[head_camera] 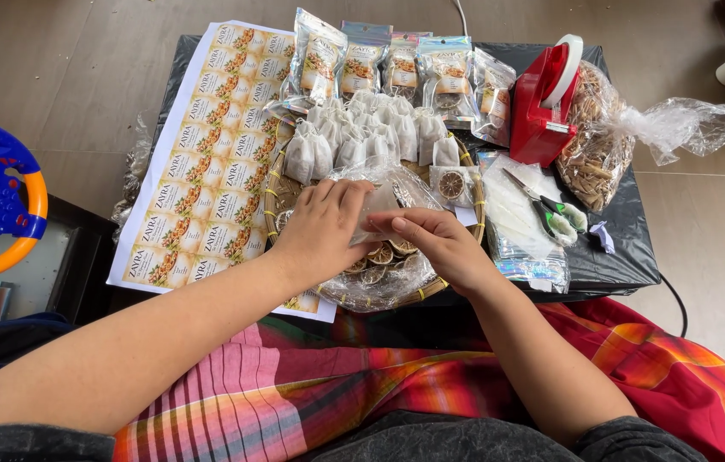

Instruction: The person puts dried lemon slices into small plastic bags, then places the small bags inside white tea bags by hand.

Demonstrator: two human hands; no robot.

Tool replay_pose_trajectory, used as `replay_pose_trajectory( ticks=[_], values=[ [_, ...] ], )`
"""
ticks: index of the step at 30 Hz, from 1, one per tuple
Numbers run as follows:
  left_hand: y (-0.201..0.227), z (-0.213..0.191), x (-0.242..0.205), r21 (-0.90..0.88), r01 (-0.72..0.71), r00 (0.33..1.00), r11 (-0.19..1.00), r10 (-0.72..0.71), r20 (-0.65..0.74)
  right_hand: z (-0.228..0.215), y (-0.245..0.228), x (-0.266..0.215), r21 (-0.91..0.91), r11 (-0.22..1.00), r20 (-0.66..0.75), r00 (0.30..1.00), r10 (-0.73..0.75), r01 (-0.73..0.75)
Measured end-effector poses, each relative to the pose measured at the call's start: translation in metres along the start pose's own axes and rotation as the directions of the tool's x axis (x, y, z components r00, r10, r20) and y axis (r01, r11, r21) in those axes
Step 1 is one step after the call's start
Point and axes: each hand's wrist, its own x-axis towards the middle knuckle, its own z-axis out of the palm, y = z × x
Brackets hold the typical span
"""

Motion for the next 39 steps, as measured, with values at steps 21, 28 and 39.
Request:
replay_pose_trajectory(
  ticks=[21, 28, 39],
  values=[
    [0.004, -0.017, -0.006, -0.058, 0.063, 0.993, 0.996, -0.056, 0.108, 0.005, -0.003, 0.001, -0.069, 0.995, -0.119, 0.991, 0.067, -0.075],
    [0.002, -0.014, -0.009, -0.110, 0.137, 0.984, 0.984, -0.122, 0.128, 0.008, 0.003, 0.001, -0.090, 0.992, -0.105, 0.991, 0.078, -0.088],
    [0.003, -0.022, -0.013, -0.170, 0.110, 0.988, 0.979, -0.088, 0.129, 0.008, -0.004, 0.000, -0.231, 0.969, -0.017, 0.996, 0.091, -0.093]
  ],
)
